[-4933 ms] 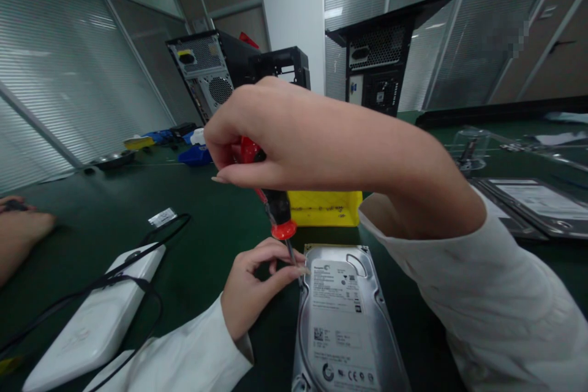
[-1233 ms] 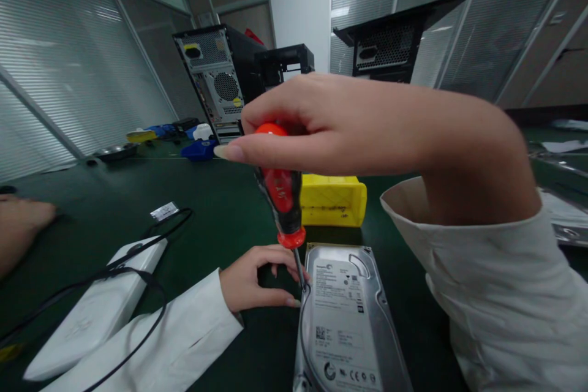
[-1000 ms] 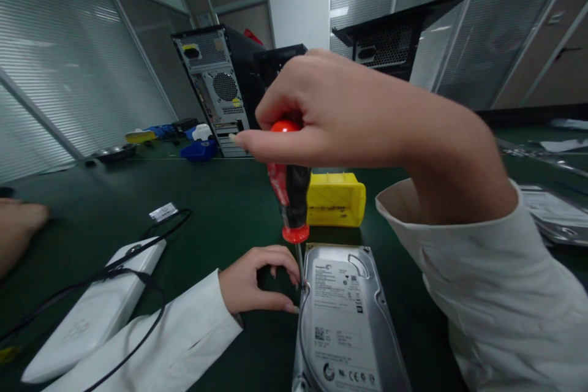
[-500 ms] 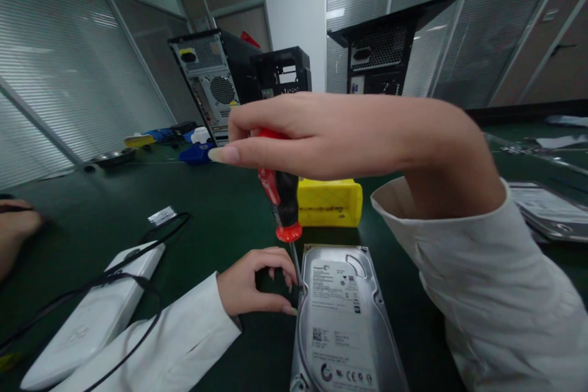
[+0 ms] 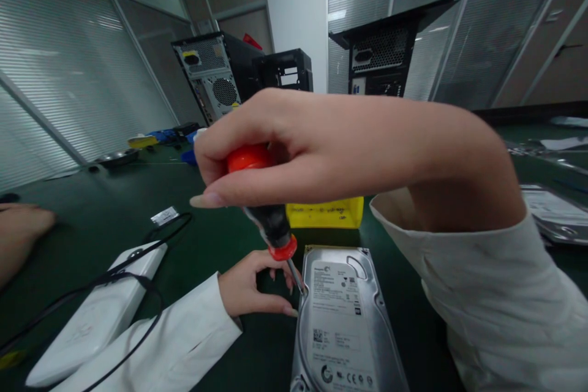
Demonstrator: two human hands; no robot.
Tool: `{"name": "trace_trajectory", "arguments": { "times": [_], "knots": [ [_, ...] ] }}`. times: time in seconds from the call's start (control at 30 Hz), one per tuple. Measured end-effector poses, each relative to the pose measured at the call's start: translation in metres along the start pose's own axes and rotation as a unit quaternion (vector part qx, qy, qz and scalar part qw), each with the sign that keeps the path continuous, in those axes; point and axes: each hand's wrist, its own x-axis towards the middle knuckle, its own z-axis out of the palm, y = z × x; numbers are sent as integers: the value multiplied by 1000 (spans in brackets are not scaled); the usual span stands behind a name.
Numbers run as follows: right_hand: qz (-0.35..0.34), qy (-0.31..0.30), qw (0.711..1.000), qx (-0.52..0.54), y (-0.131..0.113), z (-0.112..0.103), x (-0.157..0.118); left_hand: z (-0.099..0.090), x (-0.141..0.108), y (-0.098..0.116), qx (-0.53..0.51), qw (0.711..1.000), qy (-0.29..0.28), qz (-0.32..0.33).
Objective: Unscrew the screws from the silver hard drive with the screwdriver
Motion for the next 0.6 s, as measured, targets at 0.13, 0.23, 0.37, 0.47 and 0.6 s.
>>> {"name": "trace_trajectory", "arguments": {
  "times": [0.13,0.23,0.37,0.47,0.6],
  "knots": [
    [18,6,1000,5,0,0,-4,0,-1,-1,1,1000,8,1],
    [48,38,998,-8,0,3,-4,0,0,2,3,1000,6,-4],
    [91,48,994,-46,0,5,-1,0,1,8,3,1000,0,-17],
    [133,56,985,-95,3,7,2,0,3,11,8,1000,-2,-18],
    [147,107,969,-165,7,12,6,-1,4,9,7,1000,-4,-12]
  ]
}}
